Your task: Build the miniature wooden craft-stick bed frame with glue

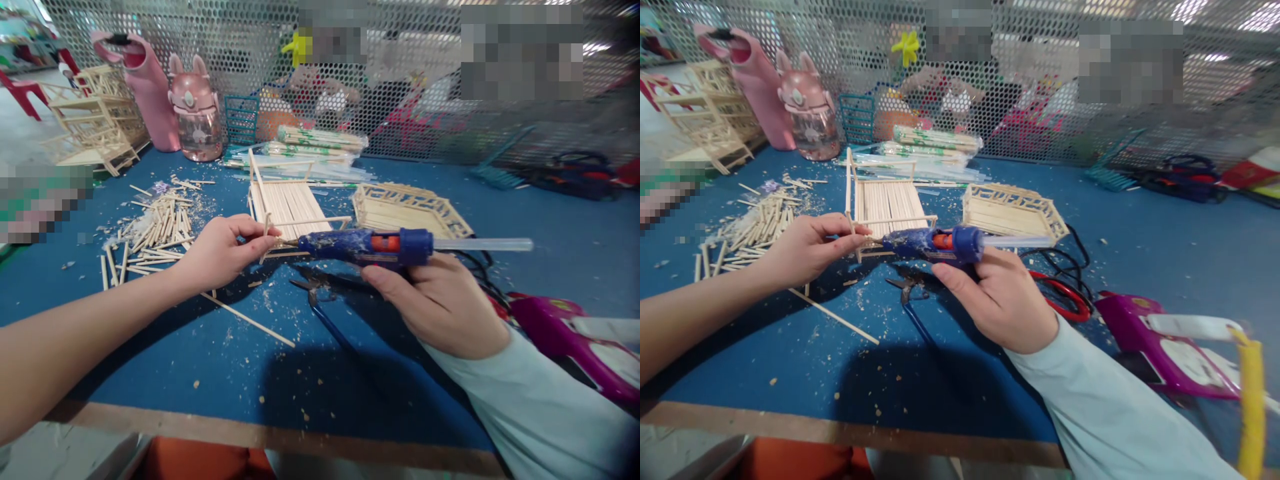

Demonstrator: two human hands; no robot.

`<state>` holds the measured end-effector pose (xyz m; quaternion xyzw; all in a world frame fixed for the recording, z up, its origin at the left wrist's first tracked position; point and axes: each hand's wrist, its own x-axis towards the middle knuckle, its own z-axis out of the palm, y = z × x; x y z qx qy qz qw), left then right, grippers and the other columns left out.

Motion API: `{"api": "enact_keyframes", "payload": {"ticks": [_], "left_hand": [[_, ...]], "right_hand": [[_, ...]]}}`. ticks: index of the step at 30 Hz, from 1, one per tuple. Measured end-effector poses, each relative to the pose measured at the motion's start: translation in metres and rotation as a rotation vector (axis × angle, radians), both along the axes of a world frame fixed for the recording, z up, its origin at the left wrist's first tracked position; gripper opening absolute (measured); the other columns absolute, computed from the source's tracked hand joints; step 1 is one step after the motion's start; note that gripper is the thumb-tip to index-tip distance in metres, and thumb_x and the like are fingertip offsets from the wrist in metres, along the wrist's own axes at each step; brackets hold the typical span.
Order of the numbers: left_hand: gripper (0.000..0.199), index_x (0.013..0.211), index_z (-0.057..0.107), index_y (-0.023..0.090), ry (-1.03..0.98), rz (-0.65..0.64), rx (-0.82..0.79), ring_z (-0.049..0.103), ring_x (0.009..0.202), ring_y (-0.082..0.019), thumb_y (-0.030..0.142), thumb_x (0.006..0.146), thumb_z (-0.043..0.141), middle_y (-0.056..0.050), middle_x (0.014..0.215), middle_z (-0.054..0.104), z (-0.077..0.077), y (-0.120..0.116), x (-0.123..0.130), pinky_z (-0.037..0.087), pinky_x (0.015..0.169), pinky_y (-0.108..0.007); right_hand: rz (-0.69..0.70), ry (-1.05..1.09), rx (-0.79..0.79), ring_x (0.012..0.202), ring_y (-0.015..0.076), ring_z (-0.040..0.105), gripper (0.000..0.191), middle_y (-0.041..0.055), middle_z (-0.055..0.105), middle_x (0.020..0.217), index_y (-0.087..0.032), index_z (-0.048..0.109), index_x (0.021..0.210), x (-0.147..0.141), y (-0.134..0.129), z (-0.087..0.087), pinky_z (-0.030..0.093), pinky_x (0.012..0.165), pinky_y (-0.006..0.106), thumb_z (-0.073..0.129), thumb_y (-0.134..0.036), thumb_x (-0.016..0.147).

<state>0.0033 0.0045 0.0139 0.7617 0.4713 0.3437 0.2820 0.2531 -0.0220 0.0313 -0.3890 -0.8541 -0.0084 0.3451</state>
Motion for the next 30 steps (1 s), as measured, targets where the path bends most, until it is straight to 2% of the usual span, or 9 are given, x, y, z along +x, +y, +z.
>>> {"api": "enact_keyframes", "payload": {"ticks": [2, 9, 12, 18, 20, 23, 27, 30], "left_hand": [[0.024, 0.092, 0.072, 0.017, 0.002, 0.003, -0.008, 0.062, 0.084, -0.015, 0.034, 0.082, 0.057, -0.005, 0.094, 0.071, 0.001, 0.000, 0.000, 0.046, 0.078, -0.028], [0.025, 0.092, 0.071, 0.017, -0.022, 0.000, -0.016, 0.062, 0.080, -0.015, 0.033, 0.081, 0.056, -0.006, 0.095, 0.071, 0.000, 0.000, 0.000, 0.047, 0.075, -0.030], [0.024, 0.089, 0.071, 0.016, -0.043, 0.001, -0.029, 0.062, 0.082, -0.016, 0.031, 0.080, 0.056, -0.007, 0.096, 0.070, -0.001, 0.000, -0.001, 0.048, 0.076, -0.031], [0.024, 0.091, 0.072, 0.016, -0.057, -0.005, -0.036, 0.063, 0.086, -0.018, 0.030, 0.078, 0.056, -0.007, 0.098, 0.071, -0.001, 0.000, -0.001, 0.048, 0.079, -0.032], [0.025, 0.091, 0.072, 0.015, -0.062, -0.007, -0.038, 0.063, 0.087, -0.018, 0.030, 0.079, 0.056, -0.008, 0.097, 0.070, -0.001, 0.000, -0.001, 0.048, 0.080, -0.032], [0.024, 0.090, 0.072, 0.015, -0.065, -0.007, -0.036, 0.063, 0.087, -0.018, 0.029, 0.078, 0.056, -0.007, 0.097, 0.070, -0.001, 0.000, -0.001, 0.049, 0.080, -0.032], [0.021, 0.086, 0.071, 0.017, -0.073, -0.003, -0.041, 0.064, 0.089, -0.018, 0.028, 0.078, 0.056, -0.007, 0.097, 0.071, -0.001, 0.000, 0.000, 0.049, 0.082, -0.033], [0.021, 0.085, 0.071, 0.016, -0.083, -0.013, -0.044, 0.064, 0.088, -0.018, 0.030, 0.078, 0.056, -0.007, 0.095, 0.071, -0.002, 0.000, 0.000, 0.049, 0.081, -0.032]], "right_hand": [[0.068, -0.036, 0.026, 0.081, 0.0197, 0.068, 0.042, 0.0032, 0.065, 0.059, -0.024, 0.049, 0.048, 0.002, 0.001, 0.000, 0.056, 0.071, 0.028, 0.046, -0.033, 0.089], [-0.027, -0.017, 0.020, 0.075, 0.0206, 0.069, 0.043, 0.0038, 0.066, 0.059, -0.025, 0.047, 0.044, 0.013, 0.000, 0.004, 0.056, 0.066, 0.029, 0.049, -0.034, 0.086], [-0.027, 0.014, 0.004, 0.073, 0.0205, 0.069, 0.043, 0.0035, 0.065, 0.057, -0.025, 0.046, 0.043, 0.011, 0.000, 0.004, 0.056, 0.068, 0.030, 0.049, -0.034, 0.085], [-0.019, 0.043, -0.004, 0.049, 0.0163, 0.061, 0.038, 0.0019, 0.063, 0.054, -0.023, 0.054, 0.050, 0.004, -0.002, 0.002, 0.056, 0.072, 0.034, 0.048, -0.035, 0.086], [-0.023, 0.044, -0.007, 0.047, 0.0161, 0.060, 0.036, 0.0015, 0.063, 0.053, -0.023, 0.056, 0.052, 0.003, -0.002, 0.002, 0.056, 0.072, 0.034, 0.048, -0.035, 0.086], [-0.019, 0.047, -0.008, 0.056, 0.0183, 0.065, 0.037, 0.0022, 0.063, 0.053, -0.023, 0.055, 0.051, 0.000, -0.003, 0.002, 0.057, 0.071, 0.033, 0.049, -0.034, 0.085], [-0.005, 0.072, -0.035, 0.082, 0.0220, 0.070, 0.032, 0.0046, 0.069, 0.064, -0.022, 0.059, 0.056, -0.003, -0.002, 0.001, 0.056, 0.076, 0.032, 0.050, -0.032, 0.085], [-0.006, 0.086, -0.056, 0.086, 0.0230, 0.069, 0.030, 0.0056, 0.072, 0.072, -0.021, 0.062, 0.060, -0.003, -0.001, -0.001, 0.056, 0.080, 0.034, 0.050, -0.032, 0.085]]}}
